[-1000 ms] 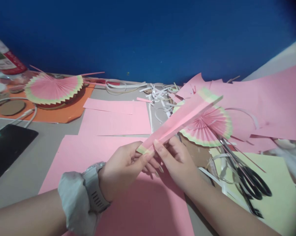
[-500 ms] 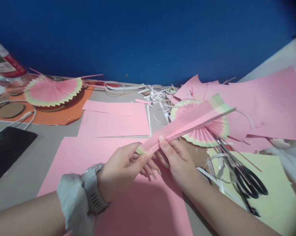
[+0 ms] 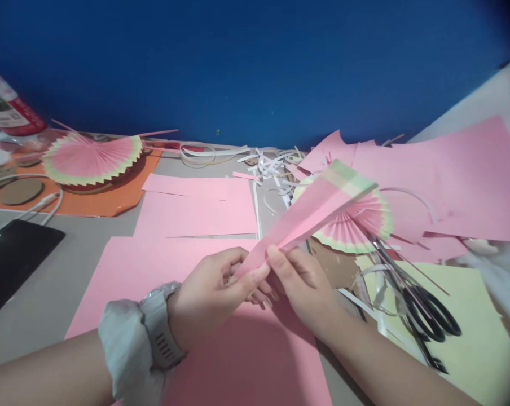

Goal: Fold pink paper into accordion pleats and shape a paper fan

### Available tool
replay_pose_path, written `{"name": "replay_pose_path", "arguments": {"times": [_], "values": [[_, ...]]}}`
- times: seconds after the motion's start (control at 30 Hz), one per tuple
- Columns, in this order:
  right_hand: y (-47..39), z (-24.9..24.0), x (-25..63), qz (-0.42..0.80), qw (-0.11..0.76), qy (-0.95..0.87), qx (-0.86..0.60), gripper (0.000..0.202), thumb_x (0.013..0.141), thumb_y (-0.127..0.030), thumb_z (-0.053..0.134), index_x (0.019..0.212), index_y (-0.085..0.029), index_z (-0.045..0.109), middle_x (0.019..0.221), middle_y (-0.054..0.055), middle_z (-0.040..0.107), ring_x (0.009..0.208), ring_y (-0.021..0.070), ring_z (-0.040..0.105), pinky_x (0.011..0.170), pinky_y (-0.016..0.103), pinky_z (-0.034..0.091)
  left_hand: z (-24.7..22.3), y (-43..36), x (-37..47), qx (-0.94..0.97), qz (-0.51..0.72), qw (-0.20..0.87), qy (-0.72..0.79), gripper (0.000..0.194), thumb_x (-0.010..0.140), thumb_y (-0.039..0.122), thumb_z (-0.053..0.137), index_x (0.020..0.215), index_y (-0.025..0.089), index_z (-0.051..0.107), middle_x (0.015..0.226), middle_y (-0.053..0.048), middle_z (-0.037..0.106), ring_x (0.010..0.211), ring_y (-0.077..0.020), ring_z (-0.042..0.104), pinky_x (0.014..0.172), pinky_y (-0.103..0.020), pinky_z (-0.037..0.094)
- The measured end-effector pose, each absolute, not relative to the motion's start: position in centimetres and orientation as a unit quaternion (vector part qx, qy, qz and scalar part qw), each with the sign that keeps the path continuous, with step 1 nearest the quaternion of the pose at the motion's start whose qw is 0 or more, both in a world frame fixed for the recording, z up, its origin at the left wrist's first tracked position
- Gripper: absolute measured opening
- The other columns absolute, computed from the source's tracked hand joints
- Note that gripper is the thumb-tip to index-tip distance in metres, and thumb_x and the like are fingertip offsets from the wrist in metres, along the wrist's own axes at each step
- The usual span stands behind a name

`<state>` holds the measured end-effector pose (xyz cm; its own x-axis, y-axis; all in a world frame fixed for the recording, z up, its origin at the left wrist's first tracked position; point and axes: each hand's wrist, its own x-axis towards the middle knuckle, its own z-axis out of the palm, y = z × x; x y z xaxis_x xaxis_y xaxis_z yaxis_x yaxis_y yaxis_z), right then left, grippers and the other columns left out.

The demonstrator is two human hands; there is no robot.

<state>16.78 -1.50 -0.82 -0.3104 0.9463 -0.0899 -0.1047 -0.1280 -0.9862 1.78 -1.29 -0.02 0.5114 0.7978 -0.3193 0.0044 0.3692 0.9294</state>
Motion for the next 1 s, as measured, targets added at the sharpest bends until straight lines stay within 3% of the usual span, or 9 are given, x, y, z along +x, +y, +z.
{"name": "replay_pose_path", "arguments": {"times": [0.1,0.27,0.47,0.57,0.73,1.0], "values": [[-1.72,-0.74,16.76,0.637,0.411,-0.516,-0.399,0.034,0.092,-0.038,0.043,0.064,-0.019,0.05,0.046,-0.005,0.049,0.041,0.0078,0.046,0.044,0.021,0.04,-0.05,-1.2,1.61,0.524,0.25,0.7,0.414,0.025,0.087,0.04,0.048,0.08,0.017,0.043,0.063,-0.002,0.066,0.059,-0.0139,0.065,0.06,-0.026,0.051],[-1.58,-1.12,17.02,0.584,0.475,-0.48,-0.451,0.029,0.091,-0.035,0.046,0.066,-0.02,0.05,0.046,-0.008,0.043,0.037,0.0051,0.037,0.04,0.017,0.038,0.04,-1.22,1.56,0.539,0.22,0.704,0.406,0.021,0.088,0.037,0.047,0.081,0.017,0.045,0.06,-0.001,0.066,0.055,-0.0131,0.063,0.055,-0.022,0.048],[-1.64,-0.68,16.92,0.688,0.359,-0.51,-0.371,0.035,0.092,-0.04,0.039,0.067,-0.02,0.052,0.046,-0.005,0.053,0.039,0.0111,0.055,0.044,0.024,0.05,-0.15,-1.46,1.41,0.585,0.225,0.684,0.374,0.038,0.091,0.036,0.04,0.058,0.017,0.045,0.059,-0.001,0.063,0.062,-0.014,0.064,0.066,-0.024,0.047],[-1.7,-0.29,16.77,0.664,0.378,-0.504,-0.404,0.034,0.092,-0.041,0.038,0.068,-0.02,0.051,0.05,-0.004,0.056,0.043,0.0112,0.056,0.046,0.024,0.049,-0.16,-1.41,1.39,0.609,0.194,0.676,0.366,0.044,0.092,0.034,0.037,0.053,0.016,0.046,0.054,0.0,0.06,0.059,-0.0128,0.063,0.066,-0.023,0.046],[-1.56,-0.42,16.8,0.557,0.398,-0.569,-0.456,0.034,0.09,-0.04,0.044,0.065,-0.019,0.05,0.057,-0.003,0.053,0.052,0.0105,0.052,0.053,0.023,0.044,0.36,-1.36,1.48,0.626,0.165,0.654,0.391,0.045,0.091,0.032,0.039,0.054,0.014,0.055,0.05,0.0,0.058,0.048,-0.0086,0.054,0.051,-0.017,0.04],[-1.54,-0.77,16.87,0.563,0.407,-0.562,-0.45,0.036,0.09,-0.041,0.042,0.063,-0.019,0.047,0.059,-0.004,0.047,0.053,0.0091,0.045,0.052,0.021,0.039,0.49,-1.52,1.33,0.647,0.112,0.642,0.395,0.049,0.092,0.035,0.036,0.056,0.013,0.063,0.047,-0.001,0.059,0.041,-0.0074,0.045,0.041,-0.016,0.034]]}}
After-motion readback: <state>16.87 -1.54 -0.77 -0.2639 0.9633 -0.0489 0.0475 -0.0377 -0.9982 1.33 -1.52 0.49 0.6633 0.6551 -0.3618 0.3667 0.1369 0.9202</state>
